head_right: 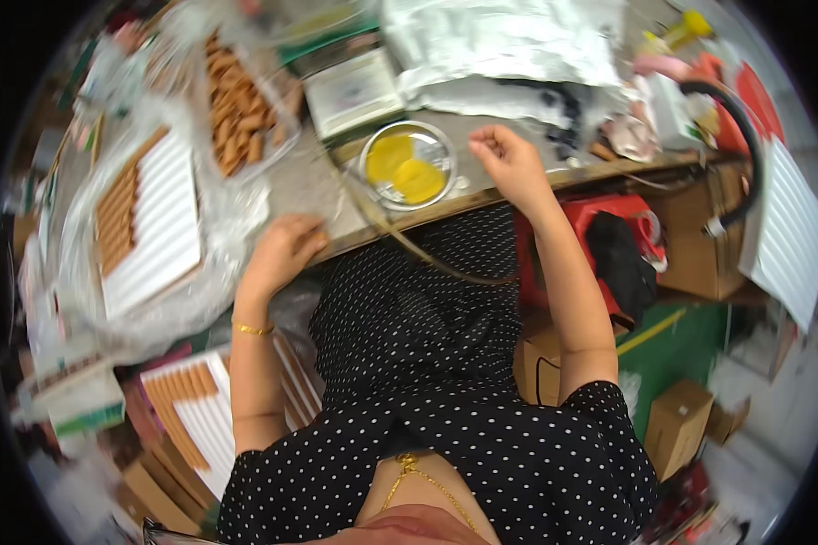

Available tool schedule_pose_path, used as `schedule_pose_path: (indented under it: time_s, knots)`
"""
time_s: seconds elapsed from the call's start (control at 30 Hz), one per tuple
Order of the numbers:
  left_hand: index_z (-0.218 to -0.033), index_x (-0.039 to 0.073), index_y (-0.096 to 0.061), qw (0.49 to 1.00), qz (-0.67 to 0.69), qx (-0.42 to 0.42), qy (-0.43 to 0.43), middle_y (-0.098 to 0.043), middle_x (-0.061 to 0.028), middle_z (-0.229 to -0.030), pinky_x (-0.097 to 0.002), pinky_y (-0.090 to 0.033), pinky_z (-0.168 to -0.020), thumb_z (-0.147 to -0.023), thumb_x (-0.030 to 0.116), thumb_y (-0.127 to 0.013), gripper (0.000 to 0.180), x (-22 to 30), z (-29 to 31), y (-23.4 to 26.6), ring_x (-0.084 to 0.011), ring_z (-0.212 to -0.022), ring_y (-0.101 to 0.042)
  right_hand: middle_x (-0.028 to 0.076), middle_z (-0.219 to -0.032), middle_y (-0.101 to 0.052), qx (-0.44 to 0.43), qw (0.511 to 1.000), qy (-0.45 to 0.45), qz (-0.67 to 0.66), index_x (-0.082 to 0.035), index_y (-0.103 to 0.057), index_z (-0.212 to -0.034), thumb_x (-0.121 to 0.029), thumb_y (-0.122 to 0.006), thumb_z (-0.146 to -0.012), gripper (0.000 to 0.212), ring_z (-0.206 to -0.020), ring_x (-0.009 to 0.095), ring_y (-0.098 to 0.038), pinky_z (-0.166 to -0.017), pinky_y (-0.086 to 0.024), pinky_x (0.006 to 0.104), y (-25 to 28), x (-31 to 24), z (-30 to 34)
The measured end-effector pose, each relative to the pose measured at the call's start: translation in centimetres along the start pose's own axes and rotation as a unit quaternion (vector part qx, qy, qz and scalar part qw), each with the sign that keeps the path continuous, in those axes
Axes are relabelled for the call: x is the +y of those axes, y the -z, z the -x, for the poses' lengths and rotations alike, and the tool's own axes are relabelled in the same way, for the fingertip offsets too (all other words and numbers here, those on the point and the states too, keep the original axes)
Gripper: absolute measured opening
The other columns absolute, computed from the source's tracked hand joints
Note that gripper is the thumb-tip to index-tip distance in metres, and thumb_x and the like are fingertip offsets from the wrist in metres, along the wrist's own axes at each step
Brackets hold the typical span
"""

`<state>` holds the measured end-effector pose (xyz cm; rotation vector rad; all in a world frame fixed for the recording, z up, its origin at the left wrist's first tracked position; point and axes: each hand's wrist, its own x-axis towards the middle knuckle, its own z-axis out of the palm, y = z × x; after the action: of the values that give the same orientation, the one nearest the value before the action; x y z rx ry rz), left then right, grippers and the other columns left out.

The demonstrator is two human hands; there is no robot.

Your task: The recorder is applying a liquid adhesive to the edges of small cardboard tubes and arranging them in a packaging tray.

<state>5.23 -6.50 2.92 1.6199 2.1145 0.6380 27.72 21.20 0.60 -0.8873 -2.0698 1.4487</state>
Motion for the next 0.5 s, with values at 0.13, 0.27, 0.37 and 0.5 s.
schedule_pose_path:
  time_s: [0.13,0.27,0.37,0.5]
  knots:
    - [-0.094,0.0,-0.061,0.998,-0.002,-0.043,-0.037,-0.06,-0.0166,-0.087,-0.0393,-0.044,-0.078,-0.074,0.012,-0.064,0.024,0.5,-1.7,0.7,-0.0348,-0.086,-0.055,0.008,-0.075,-0.062,0.158,0.974,-0.004,0.164,-0.002,-0.063,-0.092,-0.013,-0.061,-0.081,0.015,-0.066,0.013,-0.056,-0.063,-0.046,0.0261,6.9,3.8,-3.2]
    - [-0.092,0.0,-0.062,1.0,0.005,-0.008,-0.022,-0.06,-0.0176,-0.084,-0.0404,-0.045,-0.075,-0.074,0.012,-0.063,0.022,-0.5,-0.9,0.6,-0.0354,-0.082,-0.056,0.018,-0.091,-0.063,0.175,0.896,0.108,0.393,-0.001,-0.062,-0.09,-0.009,-0.059,-0.078,0.015,-0.084,0.034,-0.06,-0.074,-0.047,0.04,8.8,4.0,-6.1]
    - [-0.087,0.0,-0.062,0.999,-0.037,-0.024,-0.024,-0.059,-0.0187,-0.078,-0.0411,-0.046,-0.073,-0.075,0.013,-0.062,0.018,-0.7,-1.3,0.7,-0.0363,-0.079,-0.056,0.02,-0.091,-0.063,0.121,0.834,0.068,0.533,-0.003,-0.059,-0.098,-0.014,-0.061,-0.077,0.024,-0.087,0.036,-0.06,-0.076,-0.047,0.0452,9.9,6.8,-8.4]
    - [-0.09,0.001,-0.062,0.997,-0.042,0.014,-0.058,-0.058,-0.0181,-0.077,-0.0403,-0.046,-0.073,-0.076,0.013,-0.061,0.019,-1.7,-2.4,-0.2,-0.0356,-0.08,-0.056,0.016,-0.093,-0.064,0.139,0.796,0.085,0.583,-0.005,-0.061,-0.102,-0.02,-0.061,-0.077,0.029,-0.087,0.034,-0.061,-0.077,-0.048,0.0414,10.3,5.0,-8.0]
